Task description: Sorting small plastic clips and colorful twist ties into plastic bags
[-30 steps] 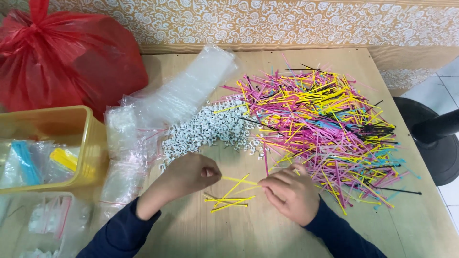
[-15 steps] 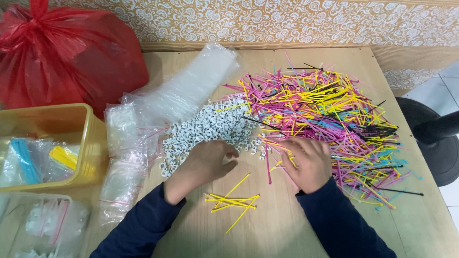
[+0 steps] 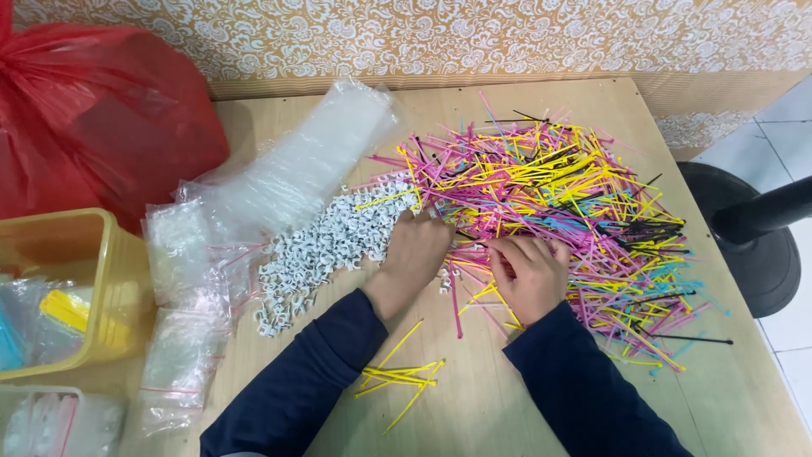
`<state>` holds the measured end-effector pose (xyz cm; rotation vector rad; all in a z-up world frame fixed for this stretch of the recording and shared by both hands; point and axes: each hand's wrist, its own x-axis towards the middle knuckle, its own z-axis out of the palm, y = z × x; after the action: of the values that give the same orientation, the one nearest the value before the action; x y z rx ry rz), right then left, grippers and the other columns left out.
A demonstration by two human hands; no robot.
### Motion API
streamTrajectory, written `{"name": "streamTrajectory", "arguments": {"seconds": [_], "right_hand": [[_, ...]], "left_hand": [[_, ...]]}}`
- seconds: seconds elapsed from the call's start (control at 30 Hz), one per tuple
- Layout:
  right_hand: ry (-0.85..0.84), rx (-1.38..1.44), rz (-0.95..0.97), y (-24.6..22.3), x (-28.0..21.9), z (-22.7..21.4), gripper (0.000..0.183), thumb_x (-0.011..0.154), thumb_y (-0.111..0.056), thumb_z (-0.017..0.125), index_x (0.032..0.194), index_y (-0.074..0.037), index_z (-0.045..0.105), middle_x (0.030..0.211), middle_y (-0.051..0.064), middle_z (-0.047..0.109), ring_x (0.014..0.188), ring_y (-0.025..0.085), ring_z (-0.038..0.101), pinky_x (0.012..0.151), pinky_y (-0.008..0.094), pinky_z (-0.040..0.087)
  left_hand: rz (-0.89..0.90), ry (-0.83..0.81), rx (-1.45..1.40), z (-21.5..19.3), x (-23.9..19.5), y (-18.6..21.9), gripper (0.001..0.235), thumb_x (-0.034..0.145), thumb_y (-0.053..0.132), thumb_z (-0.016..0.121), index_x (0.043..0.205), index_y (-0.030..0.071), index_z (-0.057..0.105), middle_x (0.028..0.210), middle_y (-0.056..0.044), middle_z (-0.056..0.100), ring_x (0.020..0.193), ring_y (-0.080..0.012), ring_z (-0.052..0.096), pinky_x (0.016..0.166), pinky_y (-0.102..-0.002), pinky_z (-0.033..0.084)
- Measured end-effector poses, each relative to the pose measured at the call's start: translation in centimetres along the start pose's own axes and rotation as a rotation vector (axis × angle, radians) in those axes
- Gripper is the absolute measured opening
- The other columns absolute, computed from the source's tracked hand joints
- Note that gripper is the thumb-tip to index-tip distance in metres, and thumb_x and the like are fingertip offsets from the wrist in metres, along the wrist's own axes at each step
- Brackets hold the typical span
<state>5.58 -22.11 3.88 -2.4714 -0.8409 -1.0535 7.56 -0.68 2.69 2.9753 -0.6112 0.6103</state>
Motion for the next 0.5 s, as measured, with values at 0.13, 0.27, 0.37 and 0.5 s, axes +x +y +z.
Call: {"name": "streamTrajectory", "arguments": {"seconds": [0.13, 0.27, 0.37, 0.5], "right_hand": [[-0.005, -0.011, 0.018, -0.1, 0.0, -0.1, 0.009, 0.095, -0.027, 0.070, 0.102, -0.028, 0.074, 0.094, -0.009, 0.070, 0.086, 0.017, 0.068, 0.088, 0.035, 0.042], [0.028, 0.006, 0.058, -0.8, 1.0, -1.7, 0.011, 0.094, -0.021, 0.070, 0.103, -0.026, 0.075, 0.092, -0.009, 0.069, 0.086, 0.017, 0.068, 0.085, 0.034, 0.041], [0.067, 0.056, 0.088, -1.8, 2.5, -3.4, 0.017, 0.090, -0.014, 0.071, 0.103, -0.025, 0.076, 0.089, -0.007, 0.068, 0.084, 0.019, 0.068, 0.082, 0.033, 0.042], [0.065, 0.329, 0.199, -3.9, 4.5, -7.3, 0.024, 0.088, -0.004, 0.072, 0.100, -0.023, 0.078, 0.083, -0.008, 0.070, 0.081, 0.015, 0.069, 0.082, 0.030, 0.044]], "left_hand": [[-0.003, 0.015, -0.032, 1.2, -0.1, -0.5, 0.018, 0.078, 0.007, 0.078, 0.082, 0.025, 0.080, 0.064, 0.001, 0.070, 0.068, -0.0208, 0.072, 0.067, -0.037, 0.051], [-0.055, -0.065, -0.198, -0.6, 0.0, -1.6, 0.013, 0.083, 0.010, 0.077, 0.089, 0.022, 0.079, 0.073, -0.001, 0.073, 0.077, -0.0215, 0.074, 0.074, -0.038, 0.053], [-0.060, -0.165, -0.274, -5.1, -0.2, -3.0, 0.013, 0.081, 0.009, 0.080, 0.092, 0.017, 0.079, 0.078, -0.005, 0.075, 0.081, -0.0248, 0.074, 0.077, -0.039, 0.055], [-0.123, -0.295, -0.356, -12.2, -2.1, -4.4, 0.011, 0.083, 0.007, 0.076, 0.092, 0.012, 0.075, 0.080, -0.007, 0.075, 0.086, -0.0295, 0.075, 0.080, -0.043, 0.056]]}}
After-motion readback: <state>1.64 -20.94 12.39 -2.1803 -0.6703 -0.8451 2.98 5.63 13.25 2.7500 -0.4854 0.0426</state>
